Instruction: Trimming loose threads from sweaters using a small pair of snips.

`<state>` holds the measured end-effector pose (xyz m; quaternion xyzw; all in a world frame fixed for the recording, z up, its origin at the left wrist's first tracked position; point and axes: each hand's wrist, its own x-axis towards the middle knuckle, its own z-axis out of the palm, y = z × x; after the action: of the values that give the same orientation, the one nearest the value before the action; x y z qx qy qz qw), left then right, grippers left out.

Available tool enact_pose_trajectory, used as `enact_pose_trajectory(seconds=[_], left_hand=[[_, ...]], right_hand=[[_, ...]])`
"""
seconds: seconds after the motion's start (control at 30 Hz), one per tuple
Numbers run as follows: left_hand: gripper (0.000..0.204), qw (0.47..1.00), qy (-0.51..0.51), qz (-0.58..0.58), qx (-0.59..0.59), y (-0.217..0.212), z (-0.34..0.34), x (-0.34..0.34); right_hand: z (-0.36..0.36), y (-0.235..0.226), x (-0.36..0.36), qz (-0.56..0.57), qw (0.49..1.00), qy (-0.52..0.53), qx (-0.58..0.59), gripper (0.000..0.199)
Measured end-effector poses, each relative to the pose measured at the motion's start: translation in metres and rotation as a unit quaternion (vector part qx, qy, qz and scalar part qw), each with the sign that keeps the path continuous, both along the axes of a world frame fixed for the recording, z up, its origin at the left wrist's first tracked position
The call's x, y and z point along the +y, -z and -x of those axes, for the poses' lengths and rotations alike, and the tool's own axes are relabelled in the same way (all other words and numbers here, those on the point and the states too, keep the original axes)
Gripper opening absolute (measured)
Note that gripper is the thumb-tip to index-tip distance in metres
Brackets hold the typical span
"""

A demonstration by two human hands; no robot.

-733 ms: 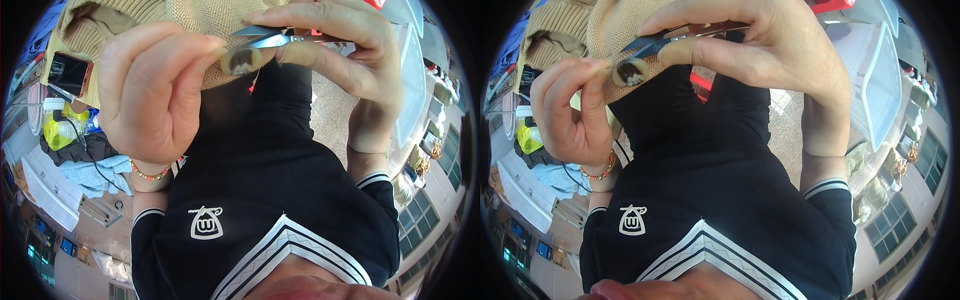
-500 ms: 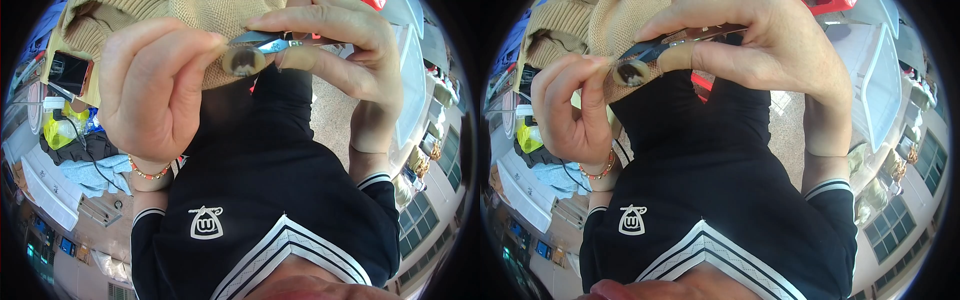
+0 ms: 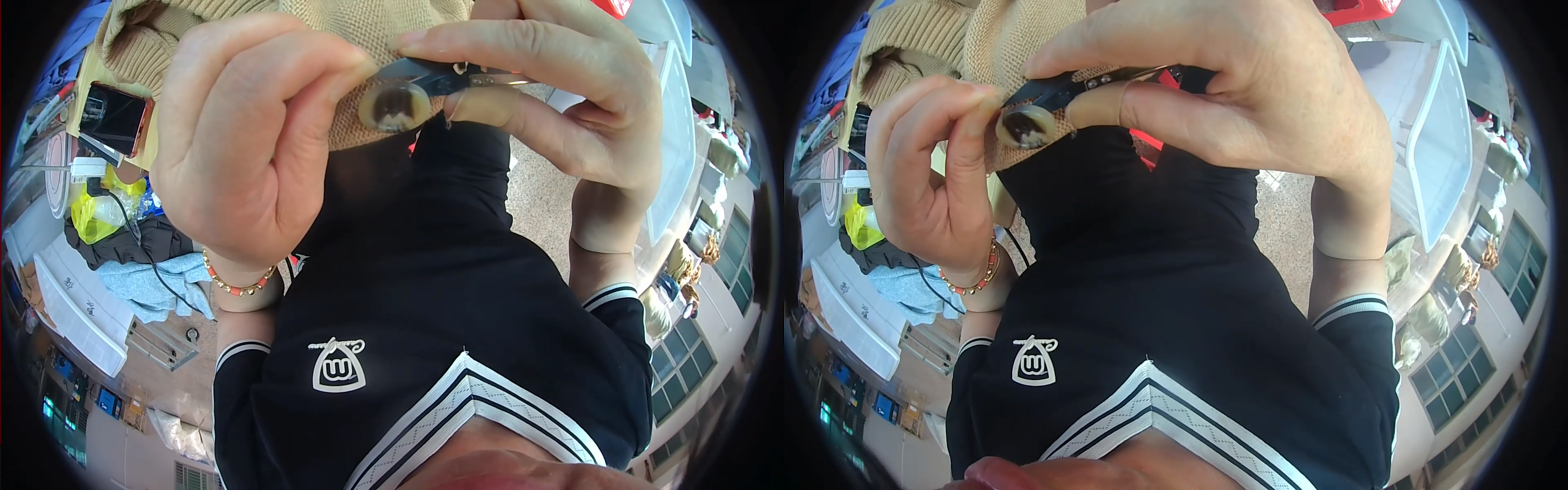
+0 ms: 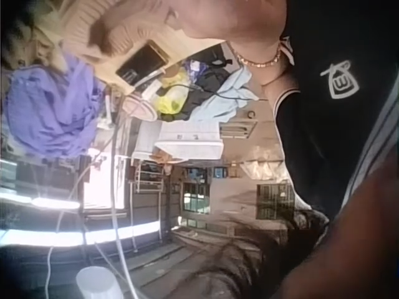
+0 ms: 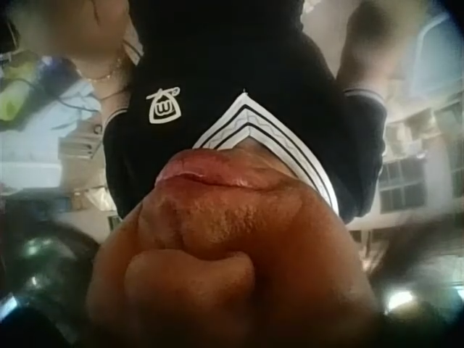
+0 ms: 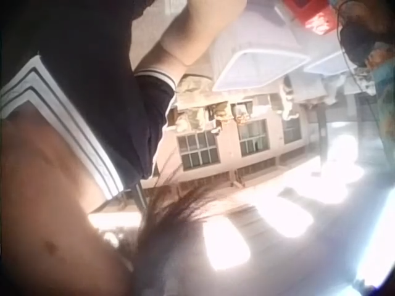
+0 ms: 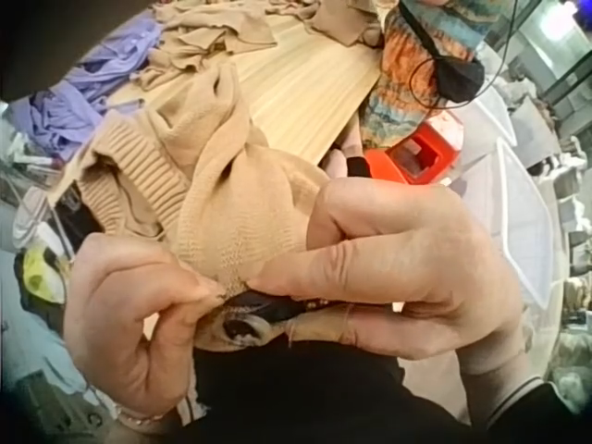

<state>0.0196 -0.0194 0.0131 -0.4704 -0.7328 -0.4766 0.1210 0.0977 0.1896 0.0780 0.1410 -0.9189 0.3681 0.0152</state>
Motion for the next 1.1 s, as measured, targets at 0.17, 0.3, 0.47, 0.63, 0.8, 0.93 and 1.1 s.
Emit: enact_pose_trajectory(seconds=[0.17, 0.3, 0.47, 0.63, 0.8, 0.93, 1.1], left_hand=[[0.01, 1.0, -0.008, 0.007, 0.004, 0.001, 0.0, 0.0], [0.011, 1.0, -0.004, -0.005, 0.008, 0.002, 0.0, -0.001], [0.012, 1.0, -0.019, 0.003, -0.008, 0.003, -0.004, -0.002], [0.012, 1.0, -0.019, 0.012, 0.001, 0.001, -0.004, -0.002], [0.013, 1.0, -0.004, -0.004, 0.014, 0.002, 0.0, 0.0], [0.013, 1.0, 0.0, -0.006, 0.009, 0.003, 0.0, 0.0], [0.013, 1.0, -0.006, -0.007, 0.0, 0.004, 0.0, 0.0]], right_hand=[[0.002, -0.019, -0.01, -0.011, 0.986, 0.077, -0.146, 0.034], [-0.004, -0.018, -0.013, -0.033, 0.987, 0.09, -0.128, 0.034], [-0.007, -0.014, -0.006, 0.018, 0.988, 0.108, -0.11, 0.035], [0.001, -0.014, 0.003, 0.063, 0.978, 0.129, -0.152, 0.033], [0.0, 0.002, -0.001, 0.07, 0.98, 0.139, -0.122, 0.032], [-0.001, 0.019, 0.006, 0.135, 0.986, 0.08, -0.057, 0.033], [0.005, 0.02, 0.009, 0.16, 0.983, 0.057, -0.068, 0.033]])
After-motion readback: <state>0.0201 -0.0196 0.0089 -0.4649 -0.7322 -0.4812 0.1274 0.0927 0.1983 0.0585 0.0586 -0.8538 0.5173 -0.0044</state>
